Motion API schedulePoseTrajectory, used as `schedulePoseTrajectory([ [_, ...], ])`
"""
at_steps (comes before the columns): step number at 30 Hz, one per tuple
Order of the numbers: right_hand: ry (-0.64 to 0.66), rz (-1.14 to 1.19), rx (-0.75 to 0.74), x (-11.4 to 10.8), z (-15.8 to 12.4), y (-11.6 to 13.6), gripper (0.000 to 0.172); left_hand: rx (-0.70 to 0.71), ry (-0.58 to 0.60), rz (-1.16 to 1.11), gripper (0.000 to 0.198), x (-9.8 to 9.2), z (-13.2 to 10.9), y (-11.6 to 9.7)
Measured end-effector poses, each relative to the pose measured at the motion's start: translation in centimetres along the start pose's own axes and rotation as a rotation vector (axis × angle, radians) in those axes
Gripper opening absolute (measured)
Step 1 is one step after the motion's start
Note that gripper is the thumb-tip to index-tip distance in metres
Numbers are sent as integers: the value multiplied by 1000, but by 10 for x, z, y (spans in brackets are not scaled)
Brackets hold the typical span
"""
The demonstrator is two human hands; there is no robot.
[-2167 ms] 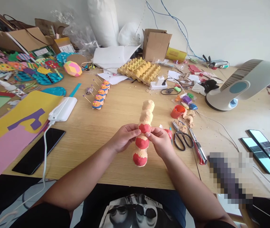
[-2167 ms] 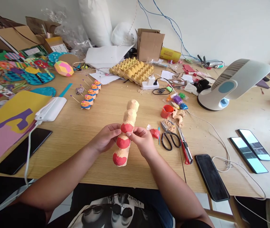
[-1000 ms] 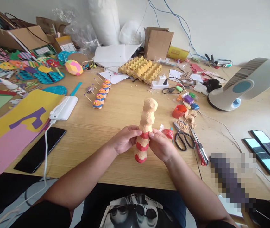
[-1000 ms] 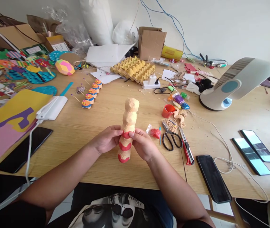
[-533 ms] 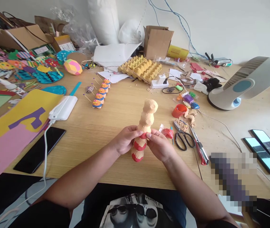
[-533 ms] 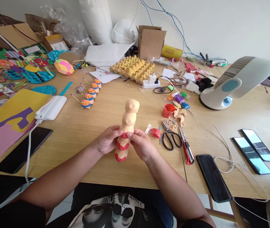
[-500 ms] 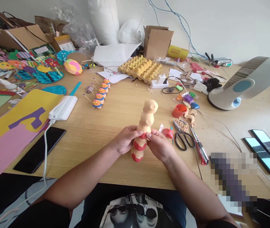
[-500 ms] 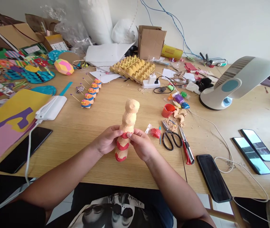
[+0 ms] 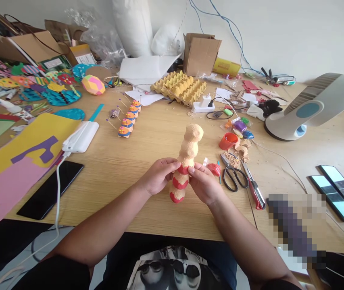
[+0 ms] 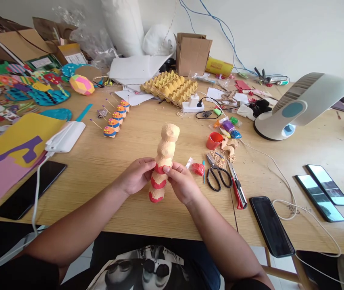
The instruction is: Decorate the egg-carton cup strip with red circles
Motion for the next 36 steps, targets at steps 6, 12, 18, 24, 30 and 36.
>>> schedulePoseTrajectory([
  [6, -38, 11, -7, -3, 0, -1, 30, 190, -102, 255, 30, -6, -2, -2],
  [12, -35, -32, -29, -4, 1, -1, 30, 246, -163, 377, 32, -5, -3, -4],
  [18, -27, -70, -39, -4, 2, -4, 32, 257, -203, 448, 35, -3, -5, -6],
  [24, -32, -83, -60, -2, 3, -4, 31, 271, -225, 499, 35, 0, -9, -10],
  [30, -40, -74, -51, -2, 2, -2, 32, 261, -207, 508, 34, 0, -10, -12],
  [36, -63, -60, -39, -3, 2, 1, 35, 157, -54, 342, 39, -2, -5, -10],
])
Point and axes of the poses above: each hand's wrist, its own z-axis towards the middle knuckle, its own x-axis out of the palm, y = z × x, the point moved 1 cm from there along z, towards the middle knuckle, and after that the axes turned 13 degrees about -x, right-handed, at the moved point
